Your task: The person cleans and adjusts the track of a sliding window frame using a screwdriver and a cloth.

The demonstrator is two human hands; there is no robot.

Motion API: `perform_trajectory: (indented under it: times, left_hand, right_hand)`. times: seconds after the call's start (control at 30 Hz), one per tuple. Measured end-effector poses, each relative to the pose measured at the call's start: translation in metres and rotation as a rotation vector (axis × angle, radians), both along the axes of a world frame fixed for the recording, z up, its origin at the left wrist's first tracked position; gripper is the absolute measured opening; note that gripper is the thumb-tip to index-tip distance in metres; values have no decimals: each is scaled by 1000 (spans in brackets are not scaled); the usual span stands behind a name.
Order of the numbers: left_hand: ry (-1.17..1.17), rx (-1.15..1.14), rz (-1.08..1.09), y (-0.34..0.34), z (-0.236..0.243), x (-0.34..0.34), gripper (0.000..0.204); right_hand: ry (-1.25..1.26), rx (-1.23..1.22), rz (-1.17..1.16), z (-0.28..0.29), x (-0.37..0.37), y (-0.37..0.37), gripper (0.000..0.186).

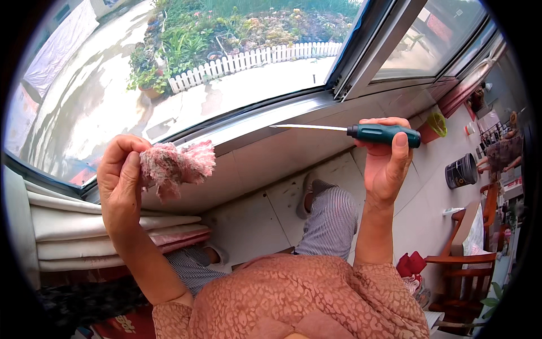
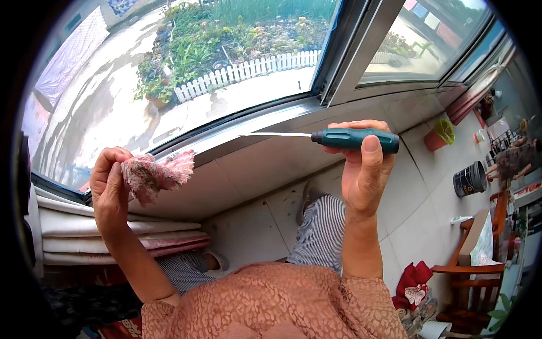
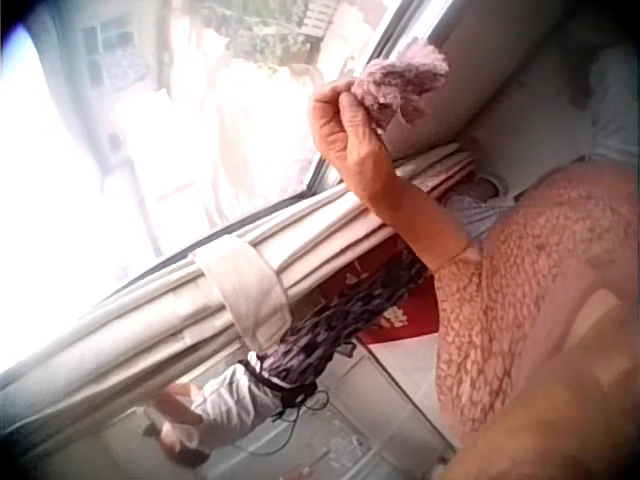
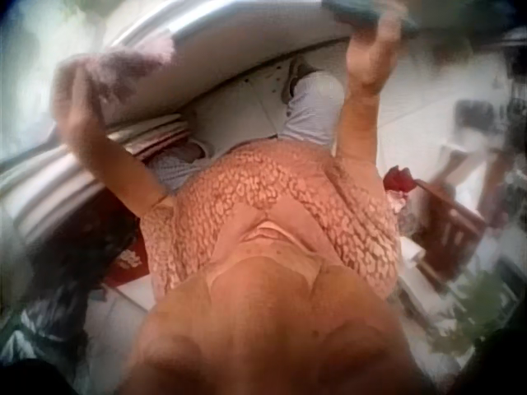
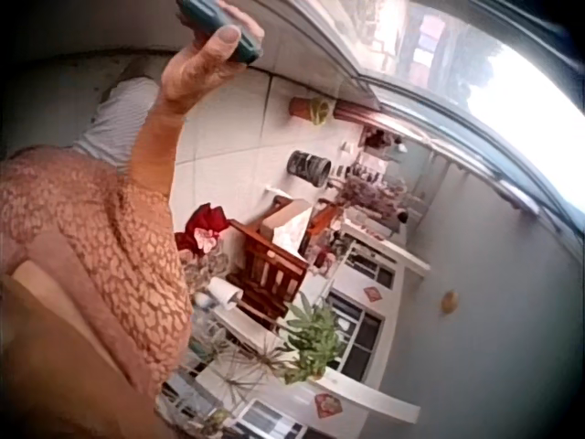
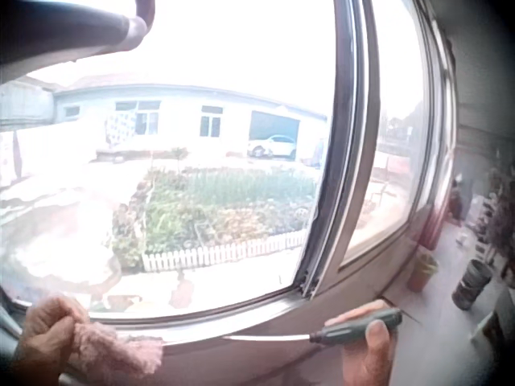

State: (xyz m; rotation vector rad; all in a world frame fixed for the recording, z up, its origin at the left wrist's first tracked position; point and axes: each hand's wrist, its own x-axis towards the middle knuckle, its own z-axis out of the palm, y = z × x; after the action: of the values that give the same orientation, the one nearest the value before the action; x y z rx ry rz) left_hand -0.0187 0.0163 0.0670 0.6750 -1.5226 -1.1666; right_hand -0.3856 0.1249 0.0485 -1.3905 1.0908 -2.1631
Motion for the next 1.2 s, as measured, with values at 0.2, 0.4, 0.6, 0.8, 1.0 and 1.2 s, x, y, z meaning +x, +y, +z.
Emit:
perform_trajectory:
  times: [0.2, 0.4, 0.6, 0.8, 1.0, 1.2]
  left_hand:
    - [-71, 8, -36, 0, 28, -78, 10]
    - [-160, -106, -94, -12, 22, -193, 11]
    - [-729, -559, 72, -43, -26, -301, 14]
    - [-1084, -630, -71, -47, -36, -314, 36]
    - [-1106, -607, -168, -44, -42, -293, 46]
    - [-1040, -623, -114, -43, -47, -205, 34]
  right_hand:
    - [-31, -5, -116, 1, -33, 38, 37]
    - [-55, 9, -169, -12, -56, 63, 35]
    - [-106, 82, -233, -39, -81, 88, 31]
    - [-175, 150, -286, -64, -96, 110, 30]
    - [-183, 214, -245, -71, -78, 117, 30]
    - [-102, 240, -209, -57, -56, 117, 32]
